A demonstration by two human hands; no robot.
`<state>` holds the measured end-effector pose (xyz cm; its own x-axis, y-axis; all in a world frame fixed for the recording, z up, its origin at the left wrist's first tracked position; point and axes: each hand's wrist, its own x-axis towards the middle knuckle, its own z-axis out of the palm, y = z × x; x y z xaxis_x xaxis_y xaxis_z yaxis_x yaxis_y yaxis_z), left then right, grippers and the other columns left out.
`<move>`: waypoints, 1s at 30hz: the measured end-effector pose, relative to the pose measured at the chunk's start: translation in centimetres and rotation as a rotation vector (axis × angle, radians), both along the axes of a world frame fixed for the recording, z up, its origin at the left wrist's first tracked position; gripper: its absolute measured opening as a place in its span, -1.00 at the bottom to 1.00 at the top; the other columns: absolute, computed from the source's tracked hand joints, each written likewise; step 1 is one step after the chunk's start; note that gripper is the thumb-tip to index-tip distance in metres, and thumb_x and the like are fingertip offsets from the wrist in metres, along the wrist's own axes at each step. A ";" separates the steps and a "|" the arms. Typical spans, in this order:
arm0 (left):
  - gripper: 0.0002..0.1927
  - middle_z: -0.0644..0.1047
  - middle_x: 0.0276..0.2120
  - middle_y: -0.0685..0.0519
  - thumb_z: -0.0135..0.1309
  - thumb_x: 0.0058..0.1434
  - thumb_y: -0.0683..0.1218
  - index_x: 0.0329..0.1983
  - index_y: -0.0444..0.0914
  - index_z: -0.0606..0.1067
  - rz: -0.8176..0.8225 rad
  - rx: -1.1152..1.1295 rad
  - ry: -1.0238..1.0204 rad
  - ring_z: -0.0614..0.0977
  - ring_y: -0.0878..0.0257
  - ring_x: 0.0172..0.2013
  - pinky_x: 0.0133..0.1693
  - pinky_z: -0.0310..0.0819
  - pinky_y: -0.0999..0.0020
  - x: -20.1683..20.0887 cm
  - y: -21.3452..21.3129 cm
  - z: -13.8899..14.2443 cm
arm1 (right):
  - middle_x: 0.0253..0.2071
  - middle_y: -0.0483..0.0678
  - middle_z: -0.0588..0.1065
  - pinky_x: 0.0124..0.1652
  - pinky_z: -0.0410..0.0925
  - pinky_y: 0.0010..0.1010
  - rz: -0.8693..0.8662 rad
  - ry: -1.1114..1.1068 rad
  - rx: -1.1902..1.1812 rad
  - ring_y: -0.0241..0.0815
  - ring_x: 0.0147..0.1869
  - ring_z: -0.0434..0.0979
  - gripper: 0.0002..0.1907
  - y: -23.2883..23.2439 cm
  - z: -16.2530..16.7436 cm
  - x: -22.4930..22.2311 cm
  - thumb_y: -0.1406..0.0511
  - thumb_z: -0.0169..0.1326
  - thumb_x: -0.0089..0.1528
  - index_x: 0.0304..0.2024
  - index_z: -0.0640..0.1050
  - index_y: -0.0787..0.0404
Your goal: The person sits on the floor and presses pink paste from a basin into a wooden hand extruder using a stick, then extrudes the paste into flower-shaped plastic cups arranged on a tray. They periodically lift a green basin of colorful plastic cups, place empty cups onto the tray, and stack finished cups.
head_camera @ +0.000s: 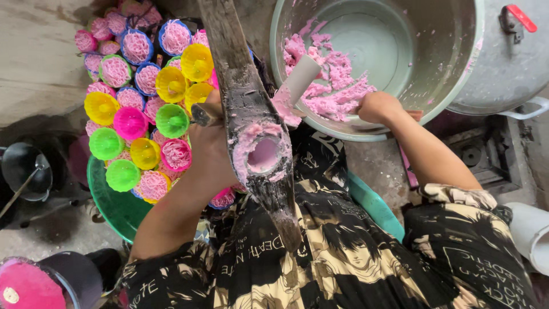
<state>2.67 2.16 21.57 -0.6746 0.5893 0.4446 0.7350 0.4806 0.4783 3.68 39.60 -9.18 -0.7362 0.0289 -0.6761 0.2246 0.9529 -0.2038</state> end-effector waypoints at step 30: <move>-0.58 0.66 -0.19 -0.04 0.37 0.11 0.04 0.00 -0.16 0.60 0.029 -0.041 -0.127 0.70 -0.03 -0.25 -0.21 0.59 0.10 0.8 0.4 0.8 | -0.22 0.05 0.64 -0.14 0.44 -0.17 -0.043 0.101 -0.129 0.02 -0.18 0.61 -0.68 -0.5 1.1 0.4 0.05 0.16 0.22 -0.03 0.73 -0.12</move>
<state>3.46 2.57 22.40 -0.7411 0.5842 0.3308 0.6552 0.5221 0.5460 4.08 39.10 -8.13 -0.8007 -0.0208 -0.5987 0.2363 0.9073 -0.3477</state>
